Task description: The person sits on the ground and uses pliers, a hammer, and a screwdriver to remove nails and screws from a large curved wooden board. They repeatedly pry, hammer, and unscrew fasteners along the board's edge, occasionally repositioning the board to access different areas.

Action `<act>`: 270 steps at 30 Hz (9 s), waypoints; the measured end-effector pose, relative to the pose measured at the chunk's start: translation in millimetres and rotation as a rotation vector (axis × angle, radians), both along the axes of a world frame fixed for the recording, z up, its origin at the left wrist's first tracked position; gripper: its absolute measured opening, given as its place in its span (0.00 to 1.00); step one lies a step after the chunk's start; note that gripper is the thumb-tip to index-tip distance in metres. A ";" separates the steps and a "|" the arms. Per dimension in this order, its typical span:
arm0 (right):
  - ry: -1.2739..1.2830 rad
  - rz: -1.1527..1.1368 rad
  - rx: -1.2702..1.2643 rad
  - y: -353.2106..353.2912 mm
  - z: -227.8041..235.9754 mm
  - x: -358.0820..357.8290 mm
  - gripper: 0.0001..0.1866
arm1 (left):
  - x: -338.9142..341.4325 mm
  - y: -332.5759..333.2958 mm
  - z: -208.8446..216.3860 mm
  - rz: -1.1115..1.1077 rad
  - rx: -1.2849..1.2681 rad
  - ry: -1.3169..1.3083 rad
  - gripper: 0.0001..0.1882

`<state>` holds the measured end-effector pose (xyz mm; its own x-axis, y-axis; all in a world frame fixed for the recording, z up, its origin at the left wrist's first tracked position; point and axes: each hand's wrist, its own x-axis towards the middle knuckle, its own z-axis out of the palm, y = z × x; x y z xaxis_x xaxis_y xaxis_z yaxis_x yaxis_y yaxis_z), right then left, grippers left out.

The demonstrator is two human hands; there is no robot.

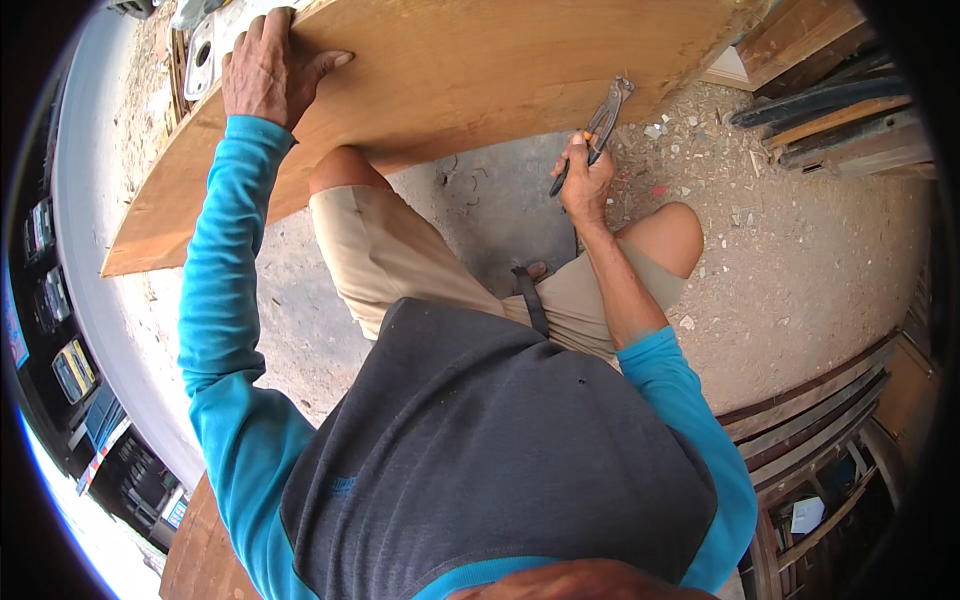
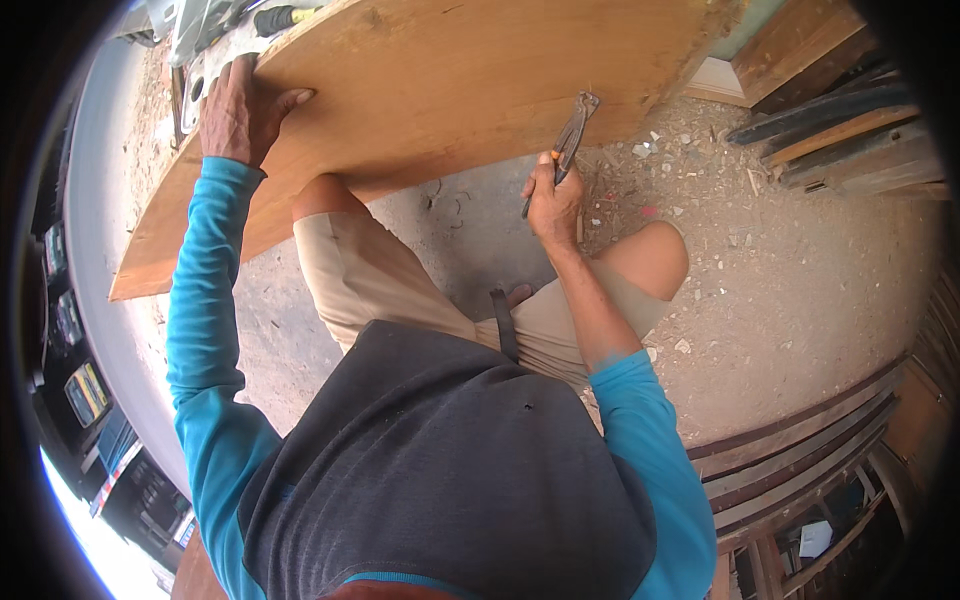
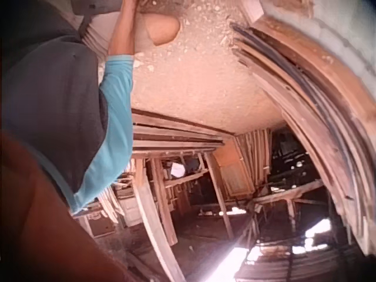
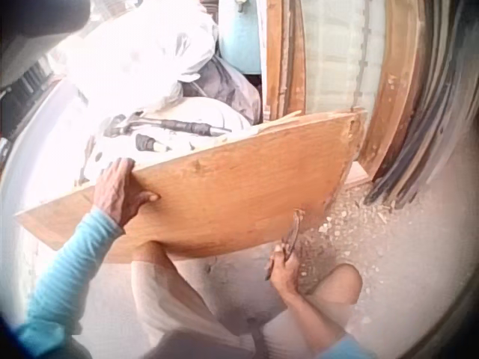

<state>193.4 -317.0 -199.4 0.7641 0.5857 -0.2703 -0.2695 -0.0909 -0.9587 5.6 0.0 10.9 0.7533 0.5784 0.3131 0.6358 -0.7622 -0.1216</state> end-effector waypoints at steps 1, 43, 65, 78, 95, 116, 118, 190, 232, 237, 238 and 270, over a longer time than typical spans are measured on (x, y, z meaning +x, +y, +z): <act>0.025 0.101 -0.053 -9.9 -1.1 -19.6 0.13 | -4.2 2.2 0.5 -0.001 0.021 -0.002 0.40; -0.848 0.534 -1.054 -56.0 261.9 265.2 0.30 | -3.6 1.4 -2.2 -0.030 -0.040 -0.081 0.37; -1.166 0.270 -1.055 -63.2 252.9 234.0 0.21 | -4.7 -2.3 -3.4 0.016 -0.074 -0.046 0.38; -1.137 0.195 -0.969 -63.4 233.5 266.0 0.25 | 0.1 -0.7 -3.5 0.031 -0.062 -0.038 0.37; -1.096 -0.012 -1.015 -124.1 179.1 320.2 0.29 | 5.9 8.4 -3.4 0.035 -0.065 -0.079 0.38; -1.121 -0.136 -0.415 -67.2 233.9 246.9 0.28 | -2.8 2.3 -0.5 0.052 -0.078 -0.037 0.37; -1.209 -0.135 -0.206 -61.9 225.9 249.1 0.28 | -1.9 2.6 -2.2 0.015 -0.063 -0.054 0.38; -0.174 0.189 -0.513 -37.2 197.4 223.0 0.12 | -2.5 7.3 -11.2 0.027 -0.021 -0.072 0.39; 0.125 -0.253 0.280 63.0 123.3 117.5 0.11 | -4.9 9.5 -6.1 0.021 -0.056 -0.047 0.39; 0.250 -0.058 0.045 9.1 57.0 -21.0 0.09 | -0.9 -2.2 -2.1 -0.024 -0.020 -0.072 0.38; 0.277 0.034 -0.065 -4.1 40.9 -42.0 0.08 | 4.2 -9.8 2.7 -0.018 -0.072 -0.140 0.37; 0.837 0.493 -0.219 -37.8 -7.4 -81.3 0.16 | -9.8 21.7 -13.3 -0.007 0.036 -0.007 0.43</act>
<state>112.1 -354.8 -206.8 -0.0375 0.6594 -0.7509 -0.7358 -0.5266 -0.4257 -4.2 21.7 -2.4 0.7553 0.5611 0.3387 0.6311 -0.7620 -0.1450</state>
